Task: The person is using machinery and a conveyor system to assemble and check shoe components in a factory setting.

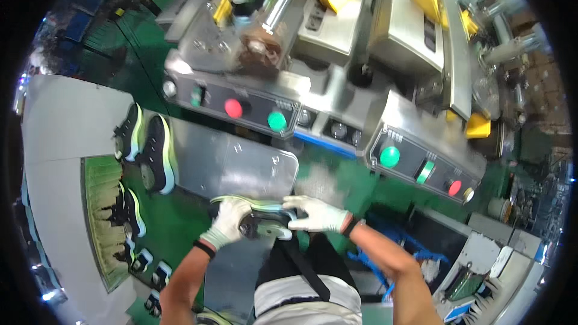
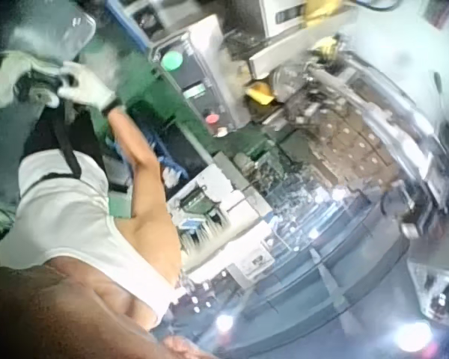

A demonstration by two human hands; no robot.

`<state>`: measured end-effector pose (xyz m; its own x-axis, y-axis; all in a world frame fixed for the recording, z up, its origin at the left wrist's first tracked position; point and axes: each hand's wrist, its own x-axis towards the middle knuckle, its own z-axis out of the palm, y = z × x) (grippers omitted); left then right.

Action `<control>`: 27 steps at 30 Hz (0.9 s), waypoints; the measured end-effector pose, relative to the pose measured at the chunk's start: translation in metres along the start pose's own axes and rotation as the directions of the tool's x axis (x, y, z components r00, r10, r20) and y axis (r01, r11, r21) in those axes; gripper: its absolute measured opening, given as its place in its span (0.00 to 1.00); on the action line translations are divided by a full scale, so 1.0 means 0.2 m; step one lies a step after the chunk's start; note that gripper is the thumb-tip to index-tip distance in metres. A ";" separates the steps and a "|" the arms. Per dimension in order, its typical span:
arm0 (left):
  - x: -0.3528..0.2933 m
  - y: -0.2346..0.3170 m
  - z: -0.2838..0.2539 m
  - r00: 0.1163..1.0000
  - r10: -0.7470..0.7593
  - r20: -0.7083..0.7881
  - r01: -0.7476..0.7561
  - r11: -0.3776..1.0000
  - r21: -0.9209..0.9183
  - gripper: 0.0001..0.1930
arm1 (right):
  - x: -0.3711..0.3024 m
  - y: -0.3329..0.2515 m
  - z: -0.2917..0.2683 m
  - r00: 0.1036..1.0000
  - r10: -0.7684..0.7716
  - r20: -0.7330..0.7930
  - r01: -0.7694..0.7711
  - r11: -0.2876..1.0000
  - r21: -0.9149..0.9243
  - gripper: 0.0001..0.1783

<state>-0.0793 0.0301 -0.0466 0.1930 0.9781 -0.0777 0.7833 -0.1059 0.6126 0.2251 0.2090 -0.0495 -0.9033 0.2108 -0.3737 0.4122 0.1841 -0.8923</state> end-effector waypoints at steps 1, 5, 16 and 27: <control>0.02 0.03 -0.03 0.995 -0.058 0.079 0.063 0.996 -0.061 0.25 | -0.02 -0.18 -0.04 0.997 0.063 -0.045 -0.057 0.991 0.117 0.50; -0.01 -0.01 -0.03 1.000 0.018 0.019 -0.017 0.998 -0.068 0.24 | 0.29 -0.58 0.18 0.994 -0.084 0.074 0.104 0.939 -0.327 0.41; 0.26 0.47 -1.22 0.983 0.000 0.186 -0.001 1.000 0.004 0.34 | 0.26 -1.22 -0.22 0.997 -0.017 -0.070 0.021 0.998 0.056 0.44; 1.82 0.19 -1.92 0.932 0.004 -0.361 0.067 0.981 0.184 0.29 | -0.41 -0.95 -1.01 0.852 0.235 -0.467 0.393 0.302 0.869 0.36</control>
<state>-0.2064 0.4516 0.2504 -0.0306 0.9763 0.2140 0.8899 -0.0709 0.4506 0.2461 0.3510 0.2018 -0.6172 0.6716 -0.4100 -0.3341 -0.6954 -0.6363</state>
